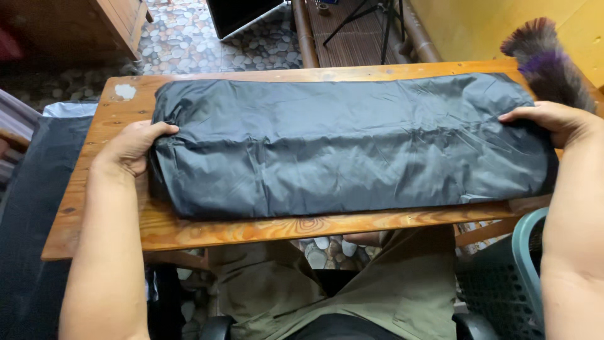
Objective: The person smooths a black textile on a wooden table, uses a duster to clean the surface of the textile, folds it into a narrow rectangle, rolls the rectangle, and then inserts the rolled textile into a black and blue storage bag.
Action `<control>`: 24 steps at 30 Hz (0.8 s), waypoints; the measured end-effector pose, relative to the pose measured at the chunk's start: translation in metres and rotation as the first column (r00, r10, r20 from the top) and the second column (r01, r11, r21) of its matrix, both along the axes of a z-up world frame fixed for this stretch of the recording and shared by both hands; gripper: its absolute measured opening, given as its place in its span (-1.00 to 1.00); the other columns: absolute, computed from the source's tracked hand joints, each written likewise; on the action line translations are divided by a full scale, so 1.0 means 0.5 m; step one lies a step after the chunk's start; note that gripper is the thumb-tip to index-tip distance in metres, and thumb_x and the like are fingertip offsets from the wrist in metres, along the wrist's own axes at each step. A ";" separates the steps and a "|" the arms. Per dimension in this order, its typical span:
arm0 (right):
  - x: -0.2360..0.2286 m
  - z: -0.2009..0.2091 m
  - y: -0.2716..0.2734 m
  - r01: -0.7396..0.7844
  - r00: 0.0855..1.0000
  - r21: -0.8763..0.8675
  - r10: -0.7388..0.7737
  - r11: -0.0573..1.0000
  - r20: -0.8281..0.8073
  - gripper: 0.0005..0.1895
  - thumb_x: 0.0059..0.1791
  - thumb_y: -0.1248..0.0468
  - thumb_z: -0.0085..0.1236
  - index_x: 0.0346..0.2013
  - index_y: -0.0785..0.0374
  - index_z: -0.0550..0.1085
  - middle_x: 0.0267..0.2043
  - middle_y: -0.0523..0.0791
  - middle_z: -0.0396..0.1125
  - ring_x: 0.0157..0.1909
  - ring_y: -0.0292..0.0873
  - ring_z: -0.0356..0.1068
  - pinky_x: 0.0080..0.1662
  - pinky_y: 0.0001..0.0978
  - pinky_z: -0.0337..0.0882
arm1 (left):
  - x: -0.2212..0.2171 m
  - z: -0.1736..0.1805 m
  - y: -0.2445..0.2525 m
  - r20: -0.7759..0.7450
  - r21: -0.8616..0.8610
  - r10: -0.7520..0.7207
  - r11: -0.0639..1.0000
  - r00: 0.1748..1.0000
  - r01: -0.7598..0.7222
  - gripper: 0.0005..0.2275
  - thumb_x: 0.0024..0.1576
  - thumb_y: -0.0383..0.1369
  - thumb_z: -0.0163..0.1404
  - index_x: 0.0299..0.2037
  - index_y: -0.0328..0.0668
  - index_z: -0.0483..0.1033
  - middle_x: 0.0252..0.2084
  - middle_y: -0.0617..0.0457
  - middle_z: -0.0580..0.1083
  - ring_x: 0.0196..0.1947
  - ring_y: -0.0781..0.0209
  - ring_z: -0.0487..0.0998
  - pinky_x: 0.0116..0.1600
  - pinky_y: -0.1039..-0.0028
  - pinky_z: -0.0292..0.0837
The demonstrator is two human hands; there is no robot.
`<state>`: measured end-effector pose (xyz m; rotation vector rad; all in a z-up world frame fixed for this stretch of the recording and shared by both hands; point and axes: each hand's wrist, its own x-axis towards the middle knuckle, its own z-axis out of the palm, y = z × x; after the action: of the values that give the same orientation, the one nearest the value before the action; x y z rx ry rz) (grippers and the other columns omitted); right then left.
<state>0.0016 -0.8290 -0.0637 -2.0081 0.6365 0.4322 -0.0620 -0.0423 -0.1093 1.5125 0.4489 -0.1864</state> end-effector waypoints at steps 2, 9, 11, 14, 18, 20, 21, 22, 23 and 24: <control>-0.003 0.003 0.005 -0.005 1.000 -0.020 0.005 1.000 0.010 -0.71 -0.07 0.25 0.29 -0.11 0.30 0.50 -0.17 0.07 0.48 -0.19 0.07 0.45 -0.15 -0.02 0.46 | 0.007 -0.001 0.001 0.051 0.008 -0.027 1.000 0.998 0.027 -0.90 0.11 -0.42 0.12 -0.29 -0.03 0.45 -0.35 0.16 0.54 -0.41 0.40 0.54 -0.30 0.58 0.49; 0.012 0.067 0.036 -0.123 0.770 0.101 0.031 0.987 0.637 -0.55 -0.07 0.27 0.31 0.10 -0.05 0.46 0.11 -0.25 0.46 0.09 -0.34 0.50 0.17 -0.40 0.59 | 0.018 0.124 -0.020 0.557 0.101 -0.009 0.993 0.830 -0.057 -0.71 0.11 -0.55 0.07 0.00 0.04 0.46 0.01 0.19 0.57 -0.04 0.42 0.59 0.13 0.60 0.55; 0.012 0.082 0.018 -0.159 0.624 0.084 0.034 0.984 0.781 -0.48 -0.06 0.26 0.34 0.16 -0.19 0.45 0.24 -0.31 0.46 0.20 -0.40 0.50 0.27 -0.43 0.62 | 0.031 0.147 -0.009 0.689 0.112 -0.007 0.989 0.724 -0.097 -0.61 0.12 -0.55 0.11 0.13 0.07 0.44 0.12 0.20 0.56 0.06 0.46 0.57 0.26 0.62 0.53; 0.026 0.085 -0.037 0.128 0.571 -0.213 0.104 0.969 0.814 -0.75 0.39 -0.01 0.30 0.11 0.09 0.62 -0.05 -0.09 0.43 -0.18 -0.02 0.44 -0.11 -0.09 0.50 | 0.005 0.179 0.019 0.901 0.286 -0.222 0.950 0.374 -0.124 -0.55 0.29 -0.80 0.02 0.31 -0.28 0.23 0.35 -0.24 0.35 0.34 -0.06 0.38 0.51 0.20 0.29; 0.015 0.080 -0.063 -0.187 0.306 -0.646 0.669 0.740 0.677 -0.66 0.42 0.28 -0.12 0.48 0.32 0.32 0.27 0.05 0.29 0.23 -0.10 0.23 0.34 -0.22 0.15 | -0.042 0.151 0.043 0.785 0.522 -0.347 0.816 0.512 -0.248 -0.86 0.32 -0.58 0.19 0.02 -0.30 0.53 0.11 -0.07 0.52 0.15 0.15 0.50 0.39 0.33 0.42; -0.020 0.069 -0.046 -0.438 0.386 -0.231 0.414 0.869 0.824 -0.61 0.31 0.15 -0.21 0.39 0.26 0.17 0.44 -0.07 0.09 0.57 -0.16 0.04 0.71 -0.14 -0.02 | -0.065 0.107 0.042 0.727 0.638 -0.527 0.756 0.441 -0.148 -0.95 0.35 -0.62 0.12 -0.07 -0.36 0.54 0.12 -0.27 0.53 0.22 -0.03 0.55 0.55 0.20 0.36; -0.038 0.060 -0.049 -0.408 0.378 -0.405 0.555 0.818 0.741 -0.67 0.28 0.15 -0.22 0.20 0.31 0.34 0.53 -0.02 0.08 0.56 -0.07 0.04 0.64 -0.15 -0.05 | -0.078 0.071 0.042 0.740 0.545 -0.514 0.836 0.434 0.062 -0.65 0.33 -0.09 -0.17 -0.10 -0.25 0.50 0.12 -0.23 0.52 0.33 -0.07 0.46 0.60 0.13 0.23; -0.057 0.051 -0.051 -0.375 0.377 -0.564 0.677 0.736 0.633 -0.60 0.24 0.14 -0.24 0.01 0.37 0.50 0.61 0.04 0.07 0.55 0.02 0.03 0.56 -0.15 -0.08 | -0.090 0.037 0.042 0.751 0.422 -0.500 0.866 0.430 0.269 -0.25 0.31 0.43 -0.47 -0.13 -0.14 0.46 0.13 -0.18 0.50 0.44 -0.11 0.37 0.64 0.05 0.11; -0.071 0.042 -0.053 -0.372 0.378 -0.563 0.674 0.738 0.634 -0.60 0.24 0.14 -0.24 0.01 0.37 0.50 0.61 0.04 0.07 0.55 0.02 0.03 0.56 -0.15 -0.08 | -0.092 0.015 0.037 0.751 0.424 -0.503 0.864 0.428 0.271 -0.25 0.31 0.43 -0.47 -0.13 -0.14 0.46 0.13 -0.18 0.50 0.44 -0.11 0.37 0.64 0.05 0.11; -0.082 0.032 -0.054 -0.418 0.410 -0.573 0.709 0.705 0.574 -0.64 0.08 0.10 -0.04 -0.01 0.25 0.55 0.62 0.05 0.08 0.56 0.06 0.06 0.51 -0.06 -0.02 | -0.098 -0.010 0.034 0.640 0.624 -0.603 0.769 0.476 0.137 -0.67 0.27 -0.04 -0.28 -0.19 -0.05 0.43 0.07 -0.01 0.55 0.40 -0.02 0.41 0.61 0.07 0.01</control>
<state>-0.0392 -0.8560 -0.0475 -2.4475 -0.6316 -0.2201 -0.1110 -0.0255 -0.1143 2.0018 -0.7047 0.3333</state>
